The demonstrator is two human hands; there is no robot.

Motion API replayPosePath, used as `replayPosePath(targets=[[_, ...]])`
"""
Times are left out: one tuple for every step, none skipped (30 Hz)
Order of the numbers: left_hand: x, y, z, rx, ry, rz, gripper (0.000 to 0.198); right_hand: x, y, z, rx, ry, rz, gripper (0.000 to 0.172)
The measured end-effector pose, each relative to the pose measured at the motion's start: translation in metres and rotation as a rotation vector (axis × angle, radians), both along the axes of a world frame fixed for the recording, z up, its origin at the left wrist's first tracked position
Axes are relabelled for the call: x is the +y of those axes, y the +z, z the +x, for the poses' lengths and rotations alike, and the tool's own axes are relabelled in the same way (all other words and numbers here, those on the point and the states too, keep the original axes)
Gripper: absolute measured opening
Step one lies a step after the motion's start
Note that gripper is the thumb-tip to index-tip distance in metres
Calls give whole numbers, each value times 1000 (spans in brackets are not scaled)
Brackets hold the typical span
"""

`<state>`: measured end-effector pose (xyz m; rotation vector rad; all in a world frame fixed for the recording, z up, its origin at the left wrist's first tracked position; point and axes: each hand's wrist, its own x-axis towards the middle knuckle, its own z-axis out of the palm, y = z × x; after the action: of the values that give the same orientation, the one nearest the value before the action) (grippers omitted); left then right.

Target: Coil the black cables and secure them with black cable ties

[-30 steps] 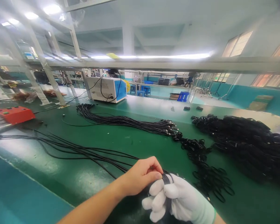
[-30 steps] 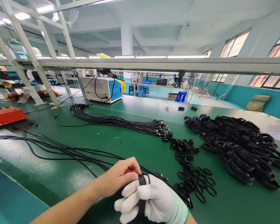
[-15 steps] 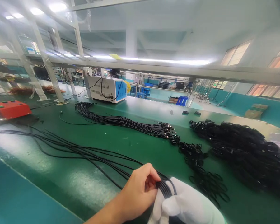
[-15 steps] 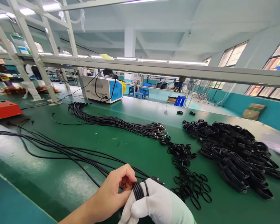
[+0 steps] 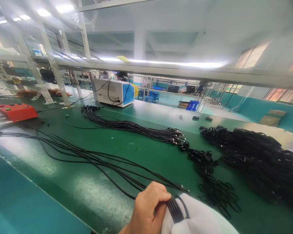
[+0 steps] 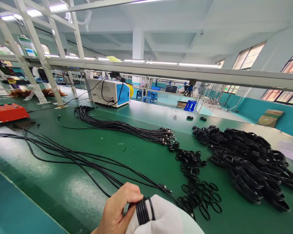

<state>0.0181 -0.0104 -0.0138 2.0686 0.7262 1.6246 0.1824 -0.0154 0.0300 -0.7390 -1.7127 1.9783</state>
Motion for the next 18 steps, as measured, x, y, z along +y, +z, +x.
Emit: replayPosePath(targets=[[-1, 1, 0, -4, 11, 52, 24, -1, 3, 1, -1, 9, 0, 31], [-1, 3, 0, 0, 18, 63, 24, -2, 6, 3, -3, 15, 3, 32], [-1, 7, -1, 19, 18, 34, 25, -3, 8, 5, -6, 20, 6, 33], [-1, 12, -1, 57, 4, -23, 25, -4, 10, 6, -10, 22, 9, 32], [-1, 17, -2, 109, -31, -79, 26, -4, 13, 7, -14, 23, 12, 32], [-1, 22, -3, 161, -79, -115, 28, -5, 15, 8, -19, 24, 15, 31], [-1, 27, -3, 207, -130, -128, 30, -5, 18, 9, -25, 24, 17, 31], [-1, 31, -4, 239, -172, -126, 32, -6, 20, 9, -29, 24, 19, 32], [-1, 34, -5, 254, -201, -115, 32, -7, 22, 9, -33, 22, 21, 32], [-1, 37, -5, 254, -212, -100, 32, -8, 24, 9, -36, 19, 24, 33], [-2, 39, -6, 240, -205, -85, 31, -9, 26, 8, -37, 13, 27, 33], [-3, 41, -7, 222, -191, -71, 30, -11, 28, 7, -39, 4, 31, 33], [-3, 43, -7, 208, -182, -57, 29, -14, 30, 6, -41, -10, 37, 33], [-4, 45, -8, 199, -177, -45, 28, -18, 31, 4, -42, -28, 44, 33], [-5, 48, -9, 195, -179, -39, 27, -22, 32, 3, -44, -50, 52, 33], [-6, 50, -10, 195, -186, -37, 28, -26, 33, 2, -46, -75, 62, 33], [-7, 53, -11, 197, -198, -34, 27, -30, 34, 2, -48, -102, 72, 32], [-7, 55, -12, 197, -214, -31, 27, -33, 35, 3, -50, -132, 83, 32]])
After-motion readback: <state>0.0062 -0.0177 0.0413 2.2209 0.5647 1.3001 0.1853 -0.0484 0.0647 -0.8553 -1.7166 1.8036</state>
